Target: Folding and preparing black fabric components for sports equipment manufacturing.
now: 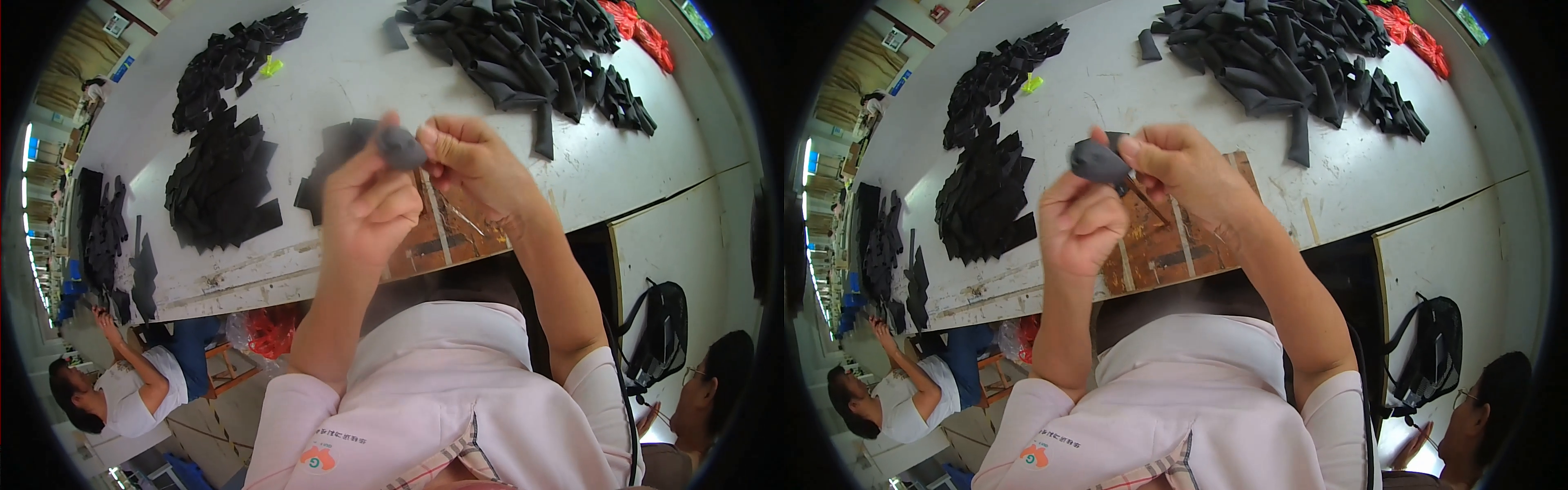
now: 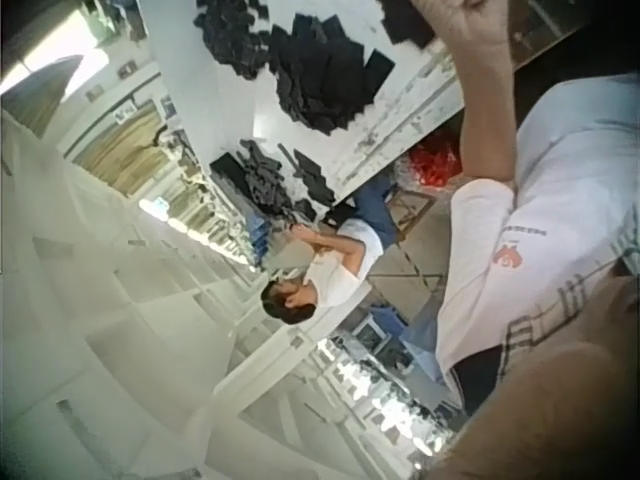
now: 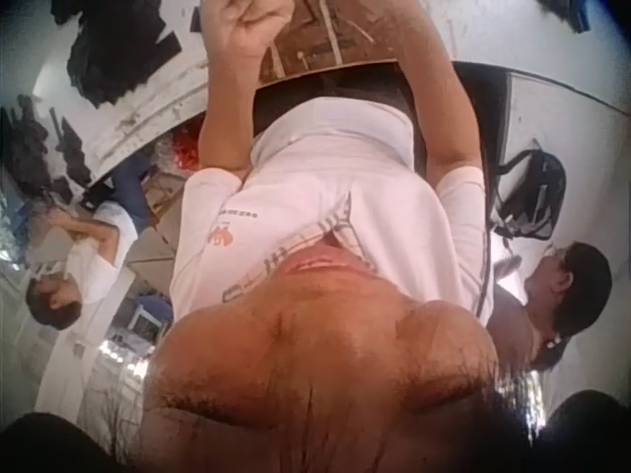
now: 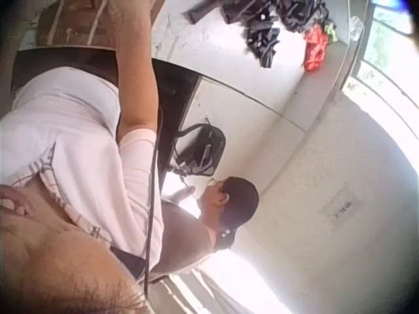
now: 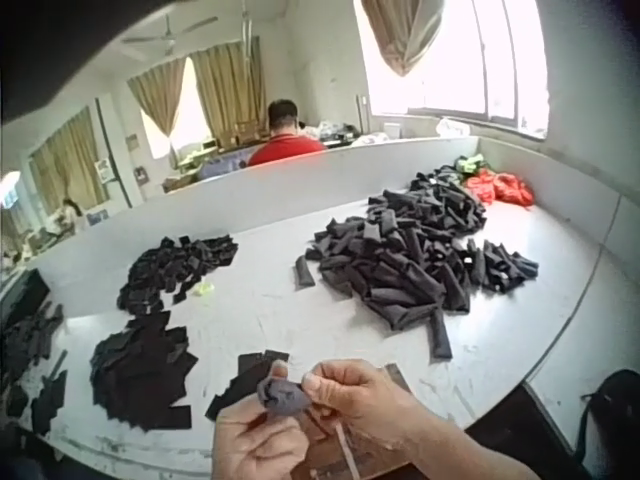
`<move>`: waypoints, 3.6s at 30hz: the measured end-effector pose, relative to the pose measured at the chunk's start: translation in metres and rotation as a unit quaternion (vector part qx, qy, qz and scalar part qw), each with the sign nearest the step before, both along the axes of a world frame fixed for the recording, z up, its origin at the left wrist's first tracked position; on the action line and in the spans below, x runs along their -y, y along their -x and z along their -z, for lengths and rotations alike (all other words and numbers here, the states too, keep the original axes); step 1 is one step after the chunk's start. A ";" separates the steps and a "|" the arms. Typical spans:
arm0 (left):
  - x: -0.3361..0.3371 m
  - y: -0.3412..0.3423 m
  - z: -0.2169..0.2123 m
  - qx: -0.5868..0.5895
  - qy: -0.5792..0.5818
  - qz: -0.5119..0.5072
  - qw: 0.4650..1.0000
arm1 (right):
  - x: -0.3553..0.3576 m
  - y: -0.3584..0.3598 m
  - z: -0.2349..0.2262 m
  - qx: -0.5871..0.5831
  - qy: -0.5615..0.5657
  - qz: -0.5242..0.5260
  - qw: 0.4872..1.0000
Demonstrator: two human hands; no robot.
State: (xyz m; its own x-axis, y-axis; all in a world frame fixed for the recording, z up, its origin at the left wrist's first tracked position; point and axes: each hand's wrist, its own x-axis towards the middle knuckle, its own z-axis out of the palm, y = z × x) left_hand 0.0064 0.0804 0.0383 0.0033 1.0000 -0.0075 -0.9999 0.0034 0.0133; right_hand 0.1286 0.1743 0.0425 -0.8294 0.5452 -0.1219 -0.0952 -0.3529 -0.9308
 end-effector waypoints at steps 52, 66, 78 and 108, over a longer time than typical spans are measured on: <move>0.013 0.005 0.019 -0.760 -0.002 -0.329 0.561 | 0.000 -0.001 0.038 0.005 -0.107 -0.002 0.994; 0.021 -0.010 0.045 -0.574 0.057 -0.423 0.698 | 0.007 -0.004 0.026 0.114 -0.668 0.028 0.735; -0.004 -0.011 0.016 -0.692 0.030 -0.169 0.701 | 0.014 -0.010 0.057 0.019 -0.535 0.070 0.842; 0.004 -0.021 0.002 -0.648 0.047 -0.314 0.692 | 0.014 -0.008 0.044 0.114 -0.501 0.011 0.858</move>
